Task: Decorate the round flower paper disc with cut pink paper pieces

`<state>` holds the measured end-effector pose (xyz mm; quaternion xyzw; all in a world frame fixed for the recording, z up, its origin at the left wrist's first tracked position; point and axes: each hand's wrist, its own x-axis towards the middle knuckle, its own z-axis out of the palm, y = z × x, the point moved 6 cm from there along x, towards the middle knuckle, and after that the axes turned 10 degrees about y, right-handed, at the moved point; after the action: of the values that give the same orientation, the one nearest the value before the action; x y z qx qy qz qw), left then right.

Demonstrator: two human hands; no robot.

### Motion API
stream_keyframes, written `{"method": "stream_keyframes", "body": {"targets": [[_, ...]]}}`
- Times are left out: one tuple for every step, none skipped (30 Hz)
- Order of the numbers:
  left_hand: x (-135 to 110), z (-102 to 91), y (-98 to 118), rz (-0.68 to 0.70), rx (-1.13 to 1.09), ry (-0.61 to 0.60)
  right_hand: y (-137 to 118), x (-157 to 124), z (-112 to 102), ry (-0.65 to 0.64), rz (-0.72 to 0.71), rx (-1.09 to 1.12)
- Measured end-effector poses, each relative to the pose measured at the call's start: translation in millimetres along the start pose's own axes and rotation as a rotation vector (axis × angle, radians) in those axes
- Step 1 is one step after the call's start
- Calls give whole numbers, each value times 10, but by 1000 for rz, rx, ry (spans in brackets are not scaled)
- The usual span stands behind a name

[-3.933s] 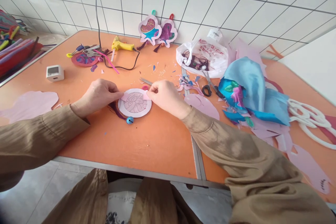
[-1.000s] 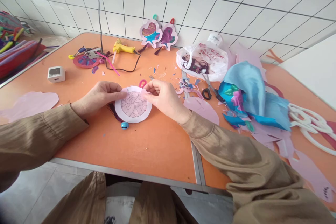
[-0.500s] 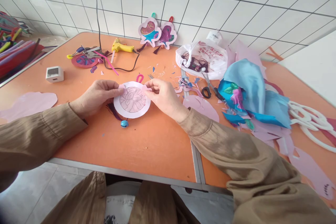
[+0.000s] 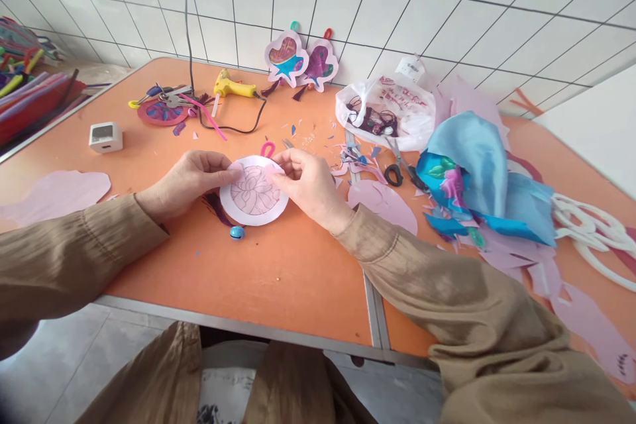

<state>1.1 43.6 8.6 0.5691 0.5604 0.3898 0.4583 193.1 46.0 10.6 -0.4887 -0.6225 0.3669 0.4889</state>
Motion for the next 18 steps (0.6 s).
{"method": "stream_keyframes", "body": {"targets": [[-3,3,5,11,20,-3,-3,-3,14,-8,2,9],[-6,7,9,19,35,-6,-7,-4,29,-13,4,13],[-8,11,12,27,45,-11,-10,-3,43,-17,4,10],[-10,16,15,37,51,-17,-13,-2,58,-22,4,3],[-11,21,17,48,55,-23,-17,-1,73,-28,4,-9],[-11,26,22,64,59,-29,-20,0,88,-36,3,-22],[-11,30,26,80,65,-34,-24,-1,100,-43,2,-38],[-10,33,30,97,72,-35,-29,-3,111,-48,0,-55],[-9,36,33,110,82,-36,-34,-6,117,-49,-5,-73],[-8,38,35,122,92,-36,-41,-10,120,-47,-12,-91],[-7,40,36,131,102,-34,-47,-14,122,-43,-22,-108],[-5,42,37,138,115,-32,-52,-19,124,-40,-32,-124],[-4,45,36,144,128,-31,-54,-23,126,-37,-42,-137],[-1,49,35,149,141,-31,-55,-27,130,-35,-51,-146],[1,53,33,152,151,-30,-55,-29,134,-32,-58,-152],[4,56,32,154,157,-29,-53,-31,138,-28,-65,-158],[7,59,31,154,159,-27,-51,-31,141,-22,-71,-164],[9,61,31,155,159,-26,-49,-31,146,-18,-77,-169]]}}
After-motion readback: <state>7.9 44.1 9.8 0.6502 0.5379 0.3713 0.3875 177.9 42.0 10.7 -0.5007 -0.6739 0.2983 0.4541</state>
